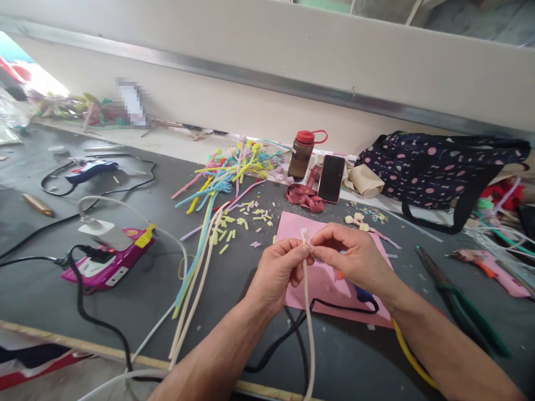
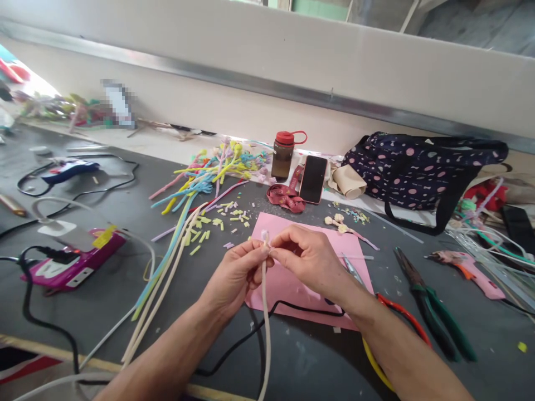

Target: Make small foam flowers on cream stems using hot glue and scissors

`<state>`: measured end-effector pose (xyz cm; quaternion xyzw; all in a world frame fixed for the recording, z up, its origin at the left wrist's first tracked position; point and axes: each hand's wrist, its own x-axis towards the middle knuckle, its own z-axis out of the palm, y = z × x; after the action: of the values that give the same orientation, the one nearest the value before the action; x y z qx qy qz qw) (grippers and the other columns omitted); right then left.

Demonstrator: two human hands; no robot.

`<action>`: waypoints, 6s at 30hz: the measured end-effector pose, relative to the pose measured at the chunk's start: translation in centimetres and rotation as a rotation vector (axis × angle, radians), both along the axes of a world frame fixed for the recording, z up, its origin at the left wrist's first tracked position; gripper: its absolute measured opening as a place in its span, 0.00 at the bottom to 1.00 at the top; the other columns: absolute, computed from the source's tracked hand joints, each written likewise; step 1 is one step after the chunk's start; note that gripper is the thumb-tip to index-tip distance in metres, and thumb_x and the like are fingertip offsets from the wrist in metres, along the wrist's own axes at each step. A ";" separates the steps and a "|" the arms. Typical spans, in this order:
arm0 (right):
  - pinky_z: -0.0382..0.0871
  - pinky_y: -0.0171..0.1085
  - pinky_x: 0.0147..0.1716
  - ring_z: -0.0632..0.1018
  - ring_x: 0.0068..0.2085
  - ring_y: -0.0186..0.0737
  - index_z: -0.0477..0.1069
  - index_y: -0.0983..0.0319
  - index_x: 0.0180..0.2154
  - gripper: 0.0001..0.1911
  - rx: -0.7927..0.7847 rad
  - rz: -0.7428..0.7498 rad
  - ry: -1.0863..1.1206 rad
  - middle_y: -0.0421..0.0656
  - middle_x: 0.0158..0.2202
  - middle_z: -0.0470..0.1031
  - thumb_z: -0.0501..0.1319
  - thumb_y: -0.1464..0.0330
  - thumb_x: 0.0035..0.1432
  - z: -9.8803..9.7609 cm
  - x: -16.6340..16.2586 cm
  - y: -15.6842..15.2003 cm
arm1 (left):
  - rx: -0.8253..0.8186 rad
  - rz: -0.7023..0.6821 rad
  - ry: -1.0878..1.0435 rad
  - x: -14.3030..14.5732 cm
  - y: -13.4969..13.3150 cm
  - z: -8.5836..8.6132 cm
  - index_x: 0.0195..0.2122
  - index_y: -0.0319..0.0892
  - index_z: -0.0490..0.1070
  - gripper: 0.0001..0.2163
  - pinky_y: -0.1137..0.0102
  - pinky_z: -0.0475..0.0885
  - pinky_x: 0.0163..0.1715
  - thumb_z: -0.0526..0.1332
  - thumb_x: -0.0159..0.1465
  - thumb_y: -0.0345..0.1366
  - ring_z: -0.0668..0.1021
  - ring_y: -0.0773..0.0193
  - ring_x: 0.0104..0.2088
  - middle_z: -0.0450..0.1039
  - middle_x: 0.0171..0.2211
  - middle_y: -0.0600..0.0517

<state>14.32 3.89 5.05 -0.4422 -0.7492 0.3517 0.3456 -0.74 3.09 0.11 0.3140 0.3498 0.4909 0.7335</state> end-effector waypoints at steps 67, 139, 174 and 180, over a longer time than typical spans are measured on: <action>0.55 0.26 0.14 0.65 0.15 0.25 0.68 0.64 0.28 0.06 -0.540 0.114 0.364 0.34 0.18 0.66 0.61 0.68 0.52 -2.1 1.3 1.4 | -0.001 -0.054 0.048 -0.3 0.0 0.1 0.21 0.38 0.69 0.09 0.79 0.54 0.13 0.65 0.52 0.38 0.62 0.78 0.13 0.69 0.17 0.56; 0.62 0.31 0.25 0.69 0.25 0.31 0.69 0.62 0.30 0.04 0.069 0.137 -0.038 0.39 0.26 0.70 0.57 0.71 0.57 -1.8 1.2 1.2 | -0.161 -0.235 -0.112 -0.6 0.6 0.0 0.21 0.38 0.66 0.06 0.78 0.44 0.10 0.59 0.53 0.33 0.56 0.79 0.11 0.62 0.15 0.58; 0.64 0.36 0.35 0.70 0.35 0.37 0.69 0.63 0.26 0.07 -0.160 0.361 0.069 0.42 0.32 0.68 0.61 0.68 0.53 -1.2 4.2 3.4 | -0.066 -0.424 0.271 -0.6 0.1 0.4 0.23 0.37 0.75 0.08 0.75 0.44 0.13 0.60 0.52 0.36 0.52 0.76 0.11 0.53 0.10 0.60; 0.64 0.37 0.37 0.70 0.36 0.38 0.69 0.63 0.27 0.07 -0.104 0.406 0.031 0.43 0.33 0.68 0.60 0.67 0.55 -0.6 4.5 3.4 | -0.081 -0.432 0.299 -0.5 0.2 0.6 0.21 0.38 0.74 0.07 0.75 0.43 0.13 0.60 0.51 0.35 0.54 0.76 0.11 0.54 0.10 0.60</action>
<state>18.84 7.31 4.40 -0.2940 -0.7984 0.4592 0.2556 -1.24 3.27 0.75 0.4208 0.3987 0.2566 0.7734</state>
